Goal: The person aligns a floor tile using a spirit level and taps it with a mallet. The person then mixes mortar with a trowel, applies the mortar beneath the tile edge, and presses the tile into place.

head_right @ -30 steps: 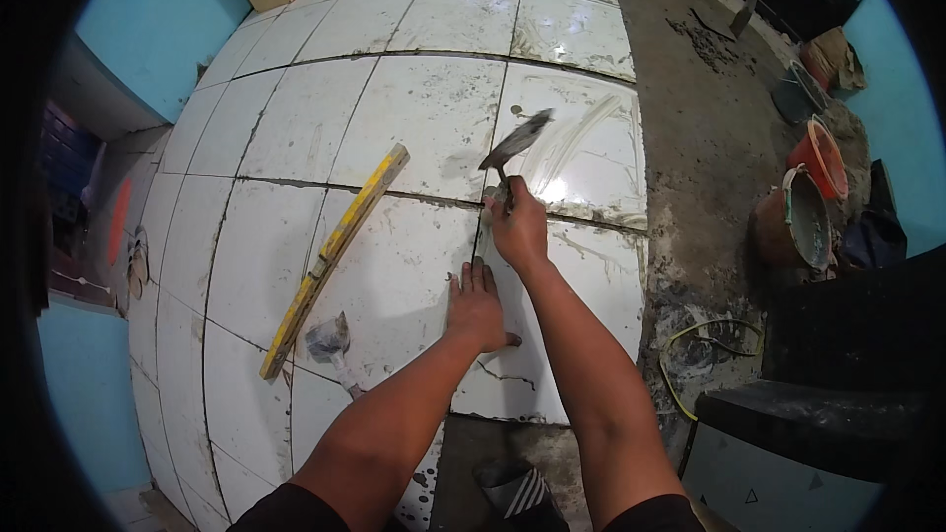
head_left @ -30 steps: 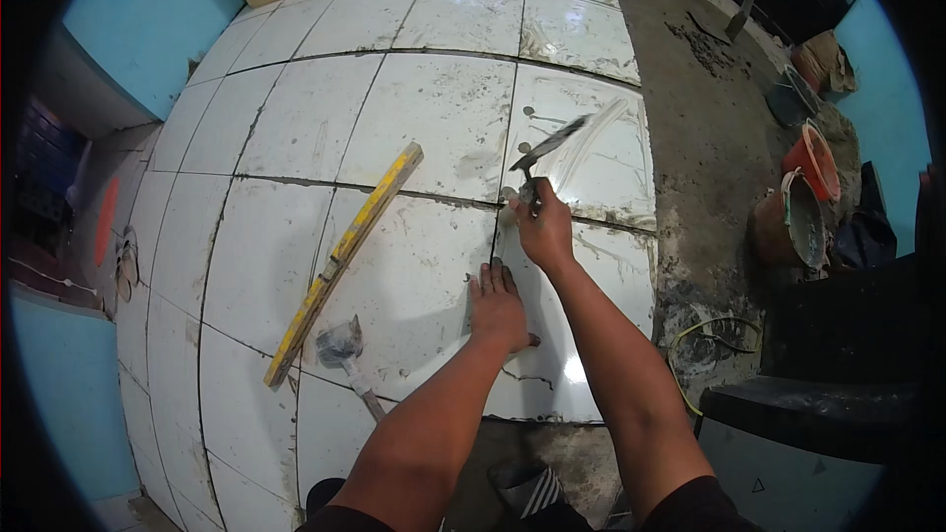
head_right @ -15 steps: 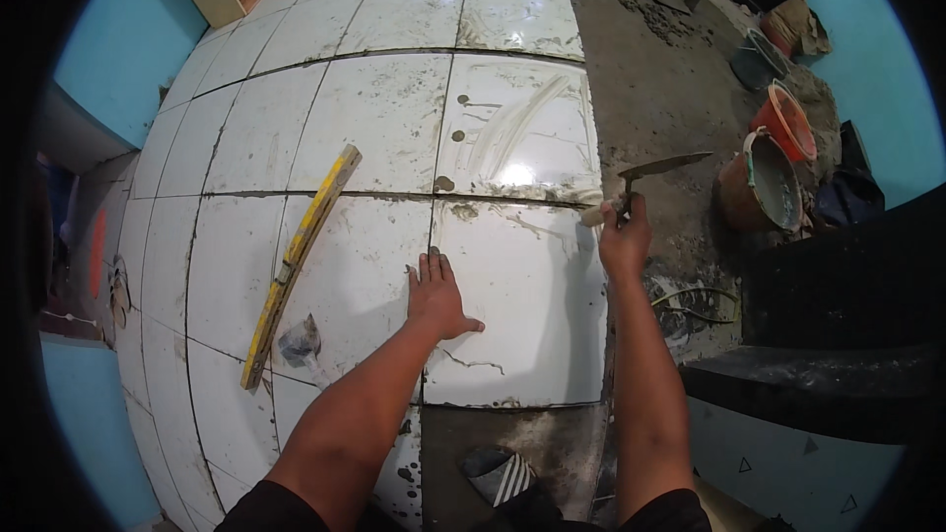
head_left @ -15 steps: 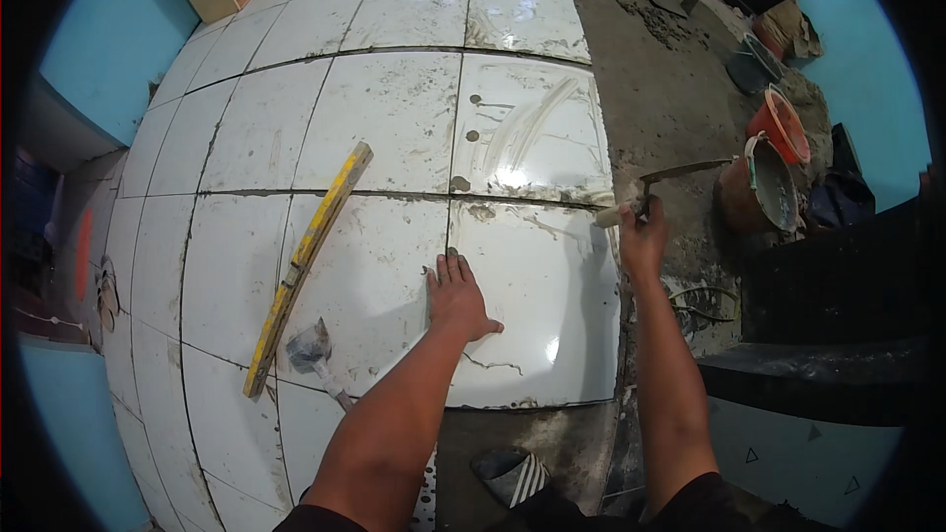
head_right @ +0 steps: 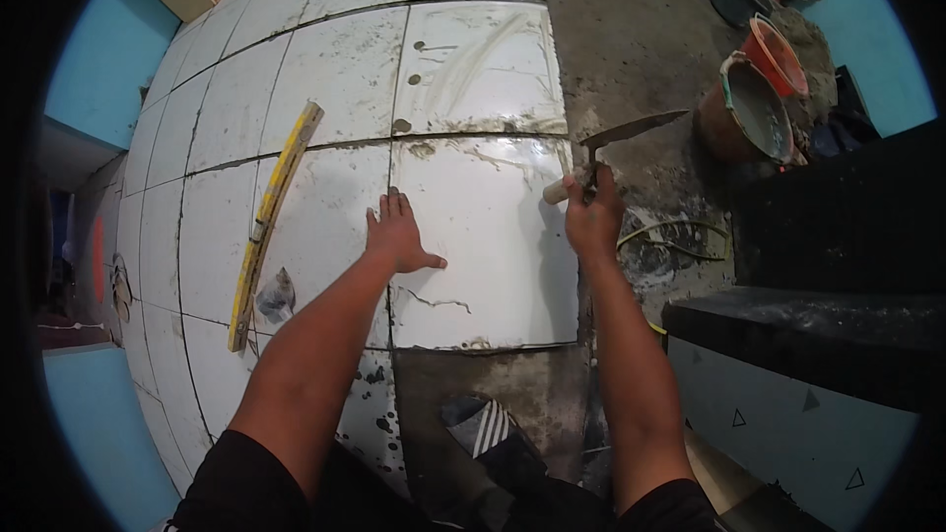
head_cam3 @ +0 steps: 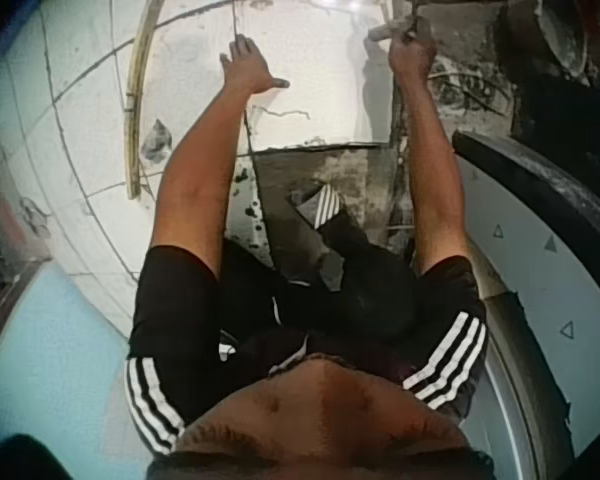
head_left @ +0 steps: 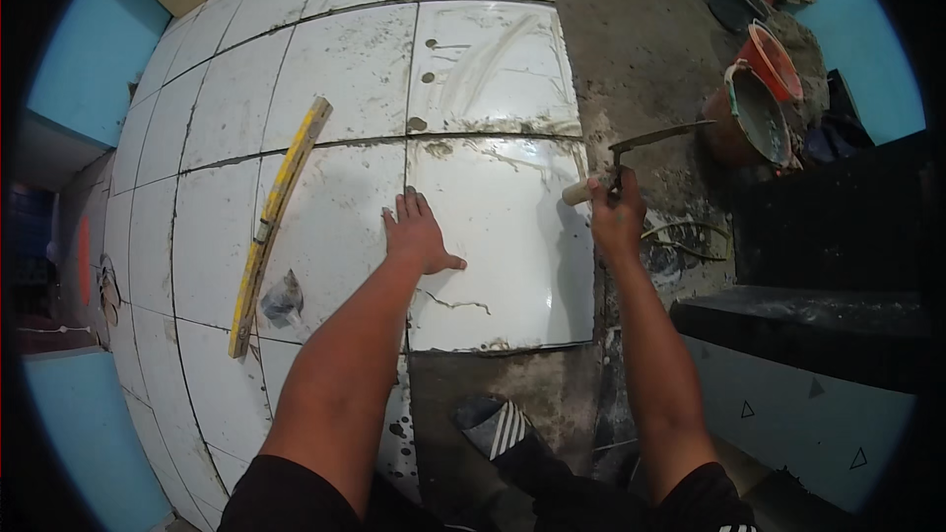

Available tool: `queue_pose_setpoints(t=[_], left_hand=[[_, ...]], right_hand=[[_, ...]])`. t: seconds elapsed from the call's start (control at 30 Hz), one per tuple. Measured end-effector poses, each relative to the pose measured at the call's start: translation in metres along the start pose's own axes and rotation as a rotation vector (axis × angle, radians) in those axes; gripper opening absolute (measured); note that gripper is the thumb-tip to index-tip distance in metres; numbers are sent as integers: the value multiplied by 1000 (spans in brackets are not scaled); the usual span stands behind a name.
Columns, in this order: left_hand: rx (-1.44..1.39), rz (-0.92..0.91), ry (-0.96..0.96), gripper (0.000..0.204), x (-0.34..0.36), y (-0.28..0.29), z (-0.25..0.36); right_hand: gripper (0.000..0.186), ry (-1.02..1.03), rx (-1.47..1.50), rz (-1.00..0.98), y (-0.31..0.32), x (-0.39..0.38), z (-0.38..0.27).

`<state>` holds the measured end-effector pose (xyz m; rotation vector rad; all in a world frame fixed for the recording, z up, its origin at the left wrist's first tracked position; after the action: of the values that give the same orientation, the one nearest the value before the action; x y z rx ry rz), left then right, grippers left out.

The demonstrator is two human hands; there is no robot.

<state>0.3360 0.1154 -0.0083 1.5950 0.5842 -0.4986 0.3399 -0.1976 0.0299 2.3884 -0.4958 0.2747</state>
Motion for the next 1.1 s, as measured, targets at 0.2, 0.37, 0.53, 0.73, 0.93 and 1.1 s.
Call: queue_pose_setpoints(t=[0.2, 0.37, 0.53, 0.73, 0.93, 1.1], left_hand=[[61, 14, 4, 151, 6, -6, 4], [62, 25, 14, 151, 5, -10, 1], [36, 74, 11, 146, -5, -14, 2], [-58, 158, -24, 128, -31, -52, -13], [89, 111, -54, 123, -76, -73, -36], [81, 98, -56, 121, -82, -78, -36]], right_hand=[[38, -19, -122, -141, 32, -50, 7], [34, 16, 18, -147, 66, -102, -10], [33, 12, 2, -206, 74, -155, -12], [35, -43, 93, -274, 61, -179, -38], [36, 0, 52, -384, 44, -188, -65], [36, 135, 126, -434, 11, -202, -68]])
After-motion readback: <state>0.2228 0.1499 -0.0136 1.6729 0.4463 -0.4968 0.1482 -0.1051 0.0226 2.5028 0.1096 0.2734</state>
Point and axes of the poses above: each hand's wrist, its own x-axis towards the middle knuckle, its own y-axis out of the back of the hand, z = x × y, the point moved 3 cm from there along x, towards the middle knuckle, and after that the axes turned 7 degrees about y, right-handed, at the moved point
